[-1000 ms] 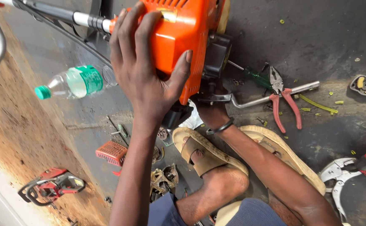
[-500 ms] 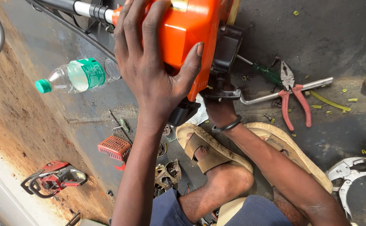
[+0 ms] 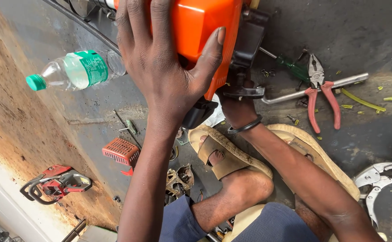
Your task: The person sits on the ground repairing an orange brush cutter, working on the engine housing near the pull starter. They use pliers and a screwdriver on the engine parts, hold the machine steady with one hand while working with the other, and handle small engine components laid out on the floor.
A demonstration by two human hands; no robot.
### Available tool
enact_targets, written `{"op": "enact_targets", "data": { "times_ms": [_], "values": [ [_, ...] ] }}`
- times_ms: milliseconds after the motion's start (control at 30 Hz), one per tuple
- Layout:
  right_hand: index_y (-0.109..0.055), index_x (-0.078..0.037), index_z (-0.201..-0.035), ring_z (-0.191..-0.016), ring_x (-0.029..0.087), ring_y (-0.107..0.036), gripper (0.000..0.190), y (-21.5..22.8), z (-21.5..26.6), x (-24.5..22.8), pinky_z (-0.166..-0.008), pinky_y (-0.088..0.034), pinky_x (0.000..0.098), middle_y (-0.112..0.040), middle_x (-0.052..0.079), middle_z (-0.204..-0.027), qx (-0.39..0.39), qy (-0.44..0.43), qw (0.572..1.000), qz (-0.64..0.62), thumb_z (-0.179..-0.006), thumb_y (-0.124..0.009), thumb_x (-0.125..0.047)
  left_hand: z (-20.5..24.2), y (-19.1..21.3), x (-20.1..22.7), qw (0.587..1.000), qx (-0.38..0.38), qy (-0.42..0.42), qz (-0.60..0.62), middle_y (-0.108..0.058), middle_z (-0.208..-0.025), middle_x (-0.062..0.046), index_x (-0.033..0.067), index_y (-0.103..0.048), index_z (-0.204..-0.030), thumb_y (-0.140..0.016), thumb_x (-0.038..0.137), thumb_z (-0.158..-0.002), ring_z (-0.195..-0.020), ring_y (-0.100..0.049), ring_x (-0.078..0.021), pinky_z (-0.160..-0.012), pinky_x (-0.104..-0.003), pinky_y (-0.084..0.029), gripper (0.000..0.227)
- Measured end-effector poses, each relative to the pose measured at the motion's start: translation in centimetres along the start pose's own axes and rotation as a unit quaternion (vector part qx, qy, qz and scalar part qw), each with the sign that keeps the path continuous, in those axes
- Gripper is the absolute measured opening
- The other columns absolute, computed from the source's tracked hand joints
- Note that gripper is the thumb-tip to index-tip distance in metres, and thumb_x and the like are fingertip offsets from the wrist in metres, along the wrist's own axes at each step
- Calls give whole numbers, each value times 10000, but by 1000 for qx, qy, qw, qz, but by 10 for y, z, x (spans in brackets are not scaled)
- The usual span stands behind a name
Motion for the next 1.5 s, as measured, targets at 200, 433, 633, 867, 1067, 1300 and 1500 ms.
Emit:
{"op": "enact_targets", "data": {
  "times_ms": [200,433,633,867,1067,1300,1500],
  "values": [
    [-442,4,-1372,-1194,244,-590,444,-5,11,34,-1076,-450,396,-631,121,-1256,-45,-21,997,-56,-1022,-700,-83,0,1,1,1000,15,-7,-14,-450,-1458,-126,118,-482,-1439,-811,459,-977,-1419,-421,-354,-1201,-484,-373,662],
    [-627,-40,-1285,-1203,281,-637,389,18,-13,-8,-1019,-510,450,-683,150,-1257,-108,-3,994,16,-939,-752,-167,-6,7,7,1000,4,-12,8,-434,-1511,-117,137,-498,-1454,-804,474,-998,-1445,-425,-338,-1210,-471,-373,645],
    [-678,-58,-1155,-1120,372,-578,440,17,-19,-52,-946,-455,501,-659,174,-1206,-84,119,972,185,-815,-851,-278,-10,6,11,999,-1,-22,32,-460,-1511,-104,136,-524,-1419,-797,438,-986,-1450,-439,-323,-1193,-460,-350,595],
    [-663,-53,-1259,-1204,332,-577,294,10,-4,-19,-1014,-452,494,-638,140,-1283,-85,57,989,107,-980,-707,-137,-10,8,7,999,-1,-9,32,-458,-1516,-115,127,-534,-1416,-799,436,-976,-1453,-430,-339,-1254,-472,-350,599],
    [-638,-36,-1208,-1195,384,-480,299,13,-3,-35,-1005,-364,539,-599,169,-1257,-5,122,976,178,-932,-725,-110,-8,7,9,999,-3,-16,27,-448,-1525,-105,138,-522,-1431,-812,442,-999,-1441,-431,-340,-1231,-473,-341,603],
    [-634,-21,-1267,-1285,357,-481,306,-10,15,-10,-1099,-329,616,-604,158,-1329,-11,199,914,353,-969,-672,-79,-2,0,0,1000,-5,-3,-3,-439,-1485,-108,142,-505,-1433,-823,484,-994,-1427,-419,-341,-1167,-473,-348,641],
    [-658,-111,-1222,-1283,366,-492,292,-8,15,-25,-1059,-300,654,-606,135,-1328,-61,273,861,424,-932,-630,-125,-6,5,3,1000,-7,-6,11,-432,-1528,-85,167,-498,-1463,-782,469,-990,-1448,-425,-309,-1172,-446,-359,628]
  ]
}}
Point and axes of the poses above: each hand's wrist, its own z-axis away from the middle knuckle, its own y-axis out of the back of the hand, x = y × z, the point moved 8 cm from there along -z, towards the middle knuckle
